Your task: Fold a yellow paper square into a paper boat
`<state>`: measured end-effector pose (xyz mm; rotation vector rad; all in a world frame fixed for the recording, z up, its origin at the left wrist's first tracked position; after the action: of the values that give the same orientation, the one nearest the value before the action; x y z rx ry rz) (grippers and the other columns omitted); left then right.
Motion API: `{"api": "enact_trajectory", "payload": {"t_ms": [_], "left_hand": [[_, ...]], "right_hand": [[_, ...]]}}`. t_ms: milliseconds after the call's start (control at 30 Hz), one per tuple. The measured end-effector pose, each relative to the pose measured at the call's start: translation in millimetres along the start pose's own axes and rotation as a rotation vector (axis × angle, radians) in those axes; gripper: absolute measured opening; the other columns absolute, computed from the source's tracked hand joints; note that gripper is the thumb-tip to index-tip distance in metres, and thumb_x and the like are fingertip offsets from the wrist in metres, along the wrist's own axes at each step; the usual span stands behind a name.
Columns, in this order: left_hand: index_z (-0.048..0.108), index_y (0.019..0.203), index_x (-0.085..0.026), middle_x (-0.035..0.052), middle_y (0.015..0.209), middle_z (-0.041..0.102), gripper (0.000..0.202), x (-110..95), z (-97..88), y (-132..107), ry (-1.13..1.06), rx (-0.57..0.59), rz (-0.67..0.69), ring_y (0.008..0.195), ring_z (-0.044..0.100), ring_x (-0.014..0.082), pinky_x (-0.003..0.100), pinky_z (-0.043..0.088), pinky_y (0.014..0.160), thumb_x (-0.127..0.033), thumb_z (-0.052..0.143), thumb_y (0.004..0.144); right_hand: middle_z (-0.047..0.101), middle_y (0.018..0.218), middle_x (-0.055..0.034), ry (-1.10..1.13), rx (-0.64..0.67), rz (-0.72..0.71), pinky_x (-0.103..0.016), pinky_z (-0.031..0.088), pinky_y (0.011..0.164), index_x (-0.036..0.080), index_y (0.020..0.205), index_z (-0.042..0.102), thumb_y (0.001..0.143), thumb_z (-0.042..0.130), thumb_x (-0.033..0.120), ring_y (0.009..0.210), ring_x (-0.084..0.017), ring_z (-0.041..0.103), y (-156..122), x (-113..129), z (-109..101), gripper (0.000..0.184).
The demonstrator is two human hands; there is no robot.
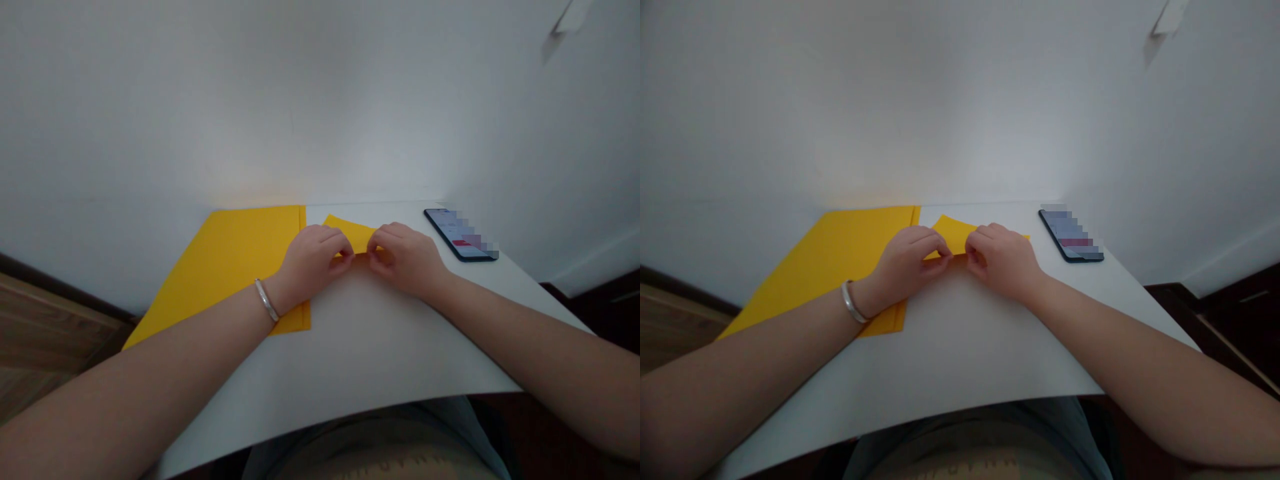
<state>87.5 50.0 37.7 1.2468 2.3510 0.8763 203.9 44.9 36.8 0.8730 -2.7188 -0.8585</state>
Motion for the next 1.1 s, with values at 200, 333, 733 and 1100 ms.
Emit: {"api": "enact_trajectory", "payload": {"t_ms": [200, 333, 733, 1100], "left_hand": [[0.055, 0.073, -0.018, -0.0009, 0.072, 0.060, 0.010, 10.6, -1.5, -4.1, -0.177, -0.010, -0.062, 0.071, 0.054, 0.0127, 0.024, 0.042, 0.068, -0.011, 0.058, 0.079], [0.054, 0.072, -0.018, -0.0008, 0.072, 0.059, 0.011, 19.6, -1.3, -8.7, -0.227, -0.032, -0.105, 0.071, 0.054, 0.0124, 0.024, 0.043, 0.068, -0.010, 0.058, 0.078], [0.055, 0.071, -0.018, -0.0003, 0.071, 0.060, 0.009, 32.1, 1.1, -15.3, -0.305, -0.043, -0.175, 0.069, 0.055, 0.0125, 0.025, 0.044, 0.066, -0.013, 0.057, 0.079], [0.055, 0.073, -0.018, 0.0007, 0.074, 0.060, 0.008, 33.6, -2.2, -18.3, -0.279, -0.075, -0.202, 0.071, 0.055, 0.0129, 0.026, 0.045, 0.067, -0.014, 0.054, 0.080]], "right_hand": [[0.067, 0.080, -0.0042, -0.037, -0.001, -0.031, -0.029, 0.040, 0.065, 0.021, 0.074, 0.060, 0.076, 0.057, 0.018, 0.081, -0.020, 0.058, -1.2, -17.1, -6.4, 0.006], [0.067, 0.080, -0.0037, -0.059, 0.045, -0.079, -0.029, 0.042, 0.067, 0.022, 0.076, 0.061, 0.077, 0.056, 0.018, 0.084, -0.020, 0.058, -2.7, -28.8, -5.6, 0.007], [0.069, 0.086, -0.0040, -0.115, 0.115, -0.045, -0.032, 0.044, 0.073, 0.022, 0.081, 0.065, 0.080, 0.053, 0.022, 0.091, -0.023, 0.060, -6.6, -69.7, -2.9, 0.012], [0.070, 0.095, -0.0073, -0.127, -0.039, 0.048, -0.038, 0.046, 0.078, 0.021, 0.088, 0.064, 0.078, 0.053, 0.022, 0.095, -0.026, 0.061, -10.2, -86.6, -17.8, 0.014]]}}
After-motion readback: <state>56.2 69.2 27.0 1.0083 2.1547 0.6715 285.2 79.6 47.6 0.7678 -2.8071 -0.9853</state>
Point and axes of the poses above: each hand's wrist, its own y-axis towards the middle knuckle, its own z-axis out of the palm, x = y × z, the point moved 8 cm from there along y, towards the middle knuckle
